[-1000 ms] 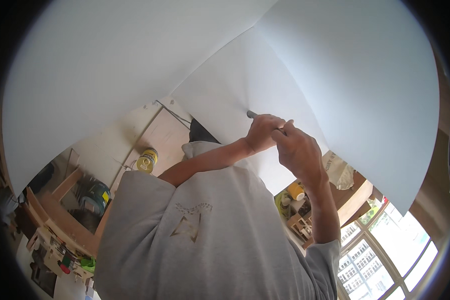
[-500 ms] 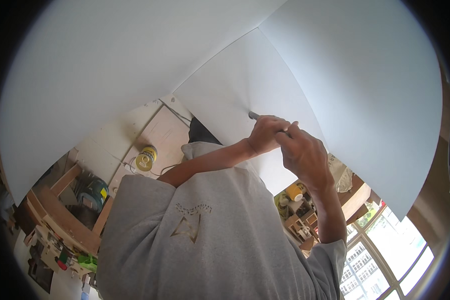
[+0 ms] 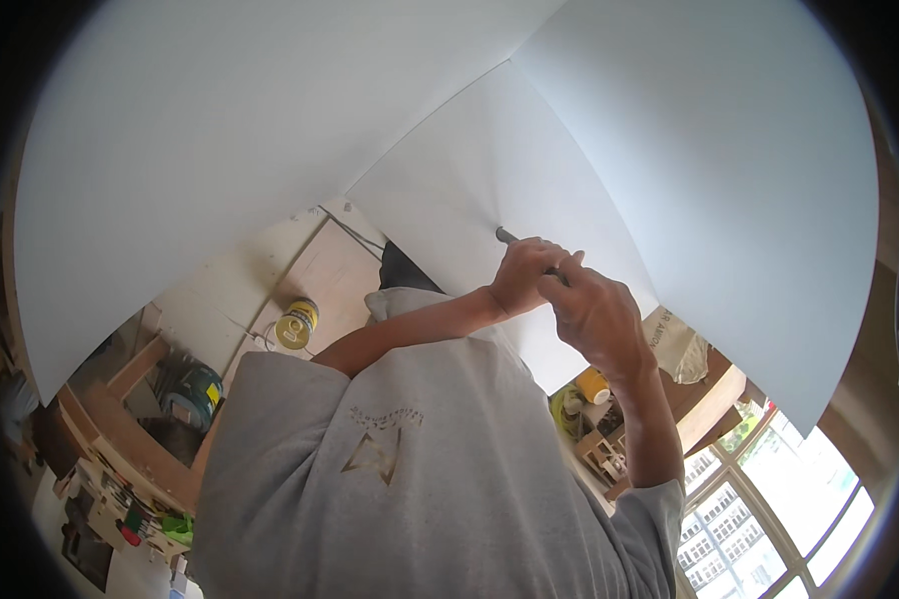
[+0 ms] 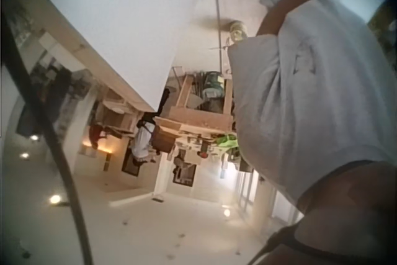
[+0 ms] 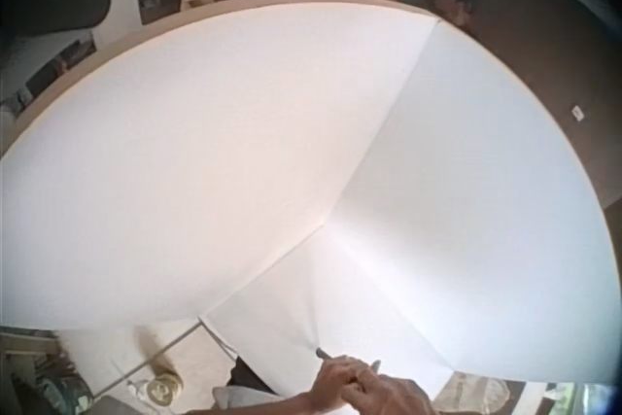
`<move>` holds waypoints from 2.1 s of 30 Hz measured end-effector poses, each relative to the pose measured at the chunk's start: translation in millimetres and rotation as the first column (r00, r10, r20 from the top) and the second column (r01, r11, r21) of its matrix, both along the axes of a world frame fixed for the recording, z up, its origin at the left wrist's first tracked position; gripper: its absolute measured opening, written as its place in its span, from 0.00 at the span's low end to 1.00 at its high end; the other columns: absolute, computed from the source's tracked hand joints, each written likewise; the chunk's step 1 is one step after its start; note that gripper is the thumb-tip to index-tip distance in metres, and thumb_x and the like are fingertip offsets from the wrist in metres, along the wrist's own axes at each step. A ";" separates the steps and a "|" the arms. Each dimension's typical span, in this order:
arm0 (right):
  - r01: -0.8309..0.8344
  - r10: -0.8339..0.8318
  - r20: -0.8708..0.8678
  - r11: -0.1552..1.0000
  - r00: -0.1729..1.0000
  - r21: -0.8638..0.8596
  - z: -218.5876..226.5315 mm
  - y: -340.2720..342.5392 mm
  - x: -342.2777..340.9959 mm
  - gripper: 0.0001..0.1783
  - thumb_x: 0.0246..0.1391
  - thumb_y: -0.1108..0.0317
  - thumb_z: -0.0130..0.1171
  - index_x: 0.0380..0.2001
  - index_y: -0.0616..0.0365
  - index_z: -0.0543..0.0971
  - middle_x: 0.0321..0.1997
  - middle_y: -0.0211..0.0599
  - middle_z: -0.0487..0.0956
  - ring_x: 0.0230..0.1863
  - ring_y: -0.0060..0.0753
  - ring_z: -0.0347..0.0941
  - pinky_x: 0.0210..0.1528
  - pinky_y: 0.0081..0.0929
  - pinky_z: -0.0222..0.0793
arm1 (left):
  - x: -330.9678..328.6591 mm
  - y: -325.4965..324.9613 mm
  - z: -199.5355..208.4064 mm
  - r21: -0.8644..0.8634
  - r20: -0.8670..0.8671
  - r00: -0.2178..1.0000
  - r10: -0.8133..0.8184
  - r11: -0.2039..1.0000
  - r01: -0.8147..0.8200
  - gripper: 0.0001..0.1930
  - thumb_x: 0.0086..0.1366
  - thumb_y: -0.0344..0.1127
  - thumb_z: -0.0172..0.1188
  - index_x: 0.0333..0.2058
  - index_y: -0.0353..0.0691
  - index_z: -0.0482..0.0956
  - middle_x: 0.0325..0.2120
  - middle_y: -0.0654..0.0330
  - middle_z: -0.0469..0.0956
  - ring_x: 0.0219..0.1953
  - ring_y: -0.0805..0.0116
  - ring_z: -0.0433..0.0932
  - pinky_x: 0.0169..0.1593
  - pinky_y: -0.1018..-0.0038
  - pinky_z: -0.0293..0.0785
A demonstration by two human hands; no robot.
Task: Preparing and smoothing holes in a cabinet panel using a screwdriver and a round file.
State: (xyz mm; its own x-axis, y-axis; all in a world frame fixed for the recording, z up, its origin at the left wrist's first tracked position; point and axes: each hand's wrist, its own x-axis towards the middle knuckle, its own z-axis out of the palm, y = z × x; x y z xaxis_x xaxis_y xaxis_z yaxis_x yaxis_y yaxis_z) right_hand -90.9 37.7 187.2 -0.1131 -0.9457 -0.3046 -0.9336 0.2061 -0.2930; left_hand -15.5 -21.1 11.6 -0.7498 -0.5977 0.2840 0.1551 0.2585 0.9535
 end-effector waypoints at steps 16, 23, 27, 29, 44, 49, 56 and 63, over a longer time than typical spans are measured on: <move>0.118 -0.119 -0.059 0.993 0.991 -0.020 4.1 -6.0 -0.2 0.13 0.52 0.80 0.65 0.40 0.52 0.83 0.45 0.37 0.84 0.31 0.44 0.84 0.29 0.39 0.82 | -12.4 -0.8 -10.6 -0.055 -0.051 0.999 0.020 0.998 -0.022 0.11 0.59 0.31 0.73 0.22 0.43 0.79 0.19 0.59 0.80 0.23 0.54 0.78 0.30 0.62 0.73; 0.308 -0.311 -0.025 0.948 0.950 -0.083 -16.5 -5.6 -8.6 0.13 0.56 0.78 0.62 0.42 0.50 0.84 0.43 0.42 0.85 0.28 0.49 0.83 0.26 0.42 0.79 | -20.7 -15.3 -14.5 -0.041 -0.012 0.996 -0.089 0.995 0.088 0.10 0.54 0.30 0.70 0.21 0.41 0.76 0.17 0.60 0.76 0.21 0.56 0.75 0.27 0.62 0.69; 0.118 -0.118 -0.021 0.993 0.993 -0.010 6.6 -1.9 4.5 0.16 0.52 0.82 0.62 0.43 0.52 0.83 0.52 0.32 0.85 0.32 0.42 0.84 0.30 0.39 0.81 | -2.6 2.1 -6.3 -0.016 0.009 1.000 -0.007 1.000 0.007 0.10 0.54 0.31 0.73 0.21 0.42 0.78 0.18 0.57 0.78 0.24 0.52 0.78 0.31 0.60 0.74; 0.054 -0.053 -0.039 0.998 0.998 0.031 10.7 -1.6 3.5 0.18 0.51 0.83 0.63 0.44 0.53 0.83 0.54 0.30 0.84 0.33 0.40 0.85 0.31 0.38 0.82 | -3.5 1.0 -1.7 -0.028 -0.015 1.000 0.011 1.000 -0.012 0.10 0.52 0.29 0.74 0.22 0.42 0.78 0.19 0.58 0.78 0.25 0.52 0.80 0.34 0.61 0.74; 0.340 -0.347 -0.062 0.934 0.936 -0.108 -18.1 1.5 1.8 0.11 0.59 0.78 0.61 0.43 0.51 0.82 0.40 0.42 0.83 0.26 0.48 0.83 0.24 0.41 0.79 | -22.6 -4.1 -23.0 -0.098 -0.074 0.995 -0.071 0.993 0.064 0.12 0.50 0.28 0.71 0.18 0.43 0.73 0.16 0.59 0.73 0.20 0.56 0.72 0.25 0.62 0.67; 0.221 -0.221 -0.011 0.974 0.975 -0.043 -7.1 6.2 2.4 0.13 0.56 0.79 0.63 0.43 0.51 0.81 0.41 0.41 0.83 0.28 0.47 0.83 0.26 0.41 0.79 | -13.3 -3.9 -14.1 -0.160 -0.038 0.999 -0.034 0.987 0.027 0.16 0.55 0.28 0.72 0.18 0.44 0.71 0.14 0.60 0.71 0.18 0.58 0.71 0.24 0.64 0.65; 0.128 -0.129 -0.030 0.992 0.991 -0.019 7.5 -0.1 -1.6 0.12 0.52 0.82 0.64 0.37 0.53 0.80 0.49 0.36 0.82 0.33 0.38 0.84 0.28 0.39 0.81 | -17.5 -1.2 -5.7 -0.088 -0.091 0.995 0.038 0.995 -0.046 0.20 0.65 0.29 0.73 0.18 0.44 0.72 0.13 0.62 0.74 0.16 0.58 0.72 0.25 0.64 0.66; 0.236 -0.242 -0.054 0.967 0.969 -0.095 -14.7 5.1 0.3 0.08 0.56 0.77 0.64 0.38 0.52 0.81 0.40 0.41 0.83 0.27 0.45 0.83 0.25 0.42 0.78 | -23.3 -7.3 -10.5 -0.123 -0.107 0.994 -0.010 0.992 -0.003 0.20 0.67 0.31 0.69 0.18 0.44 0.70 0.13 0.60 0.70 0.16 0.56 0.71 0.25 0.63 0.66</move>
State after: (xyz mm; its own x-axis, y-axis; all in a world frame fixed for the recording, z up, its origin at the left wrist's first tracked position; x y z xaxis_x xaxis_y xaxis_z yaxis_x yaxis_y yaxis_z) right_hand -90.7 42.9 172.5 -0.3561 -0.9113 -0.2066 -0.8779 0.4020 -0.2602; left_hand -38.8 -28.4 1.2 -0.7131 -0.5505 0.4341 0.2561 0.3719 0.8923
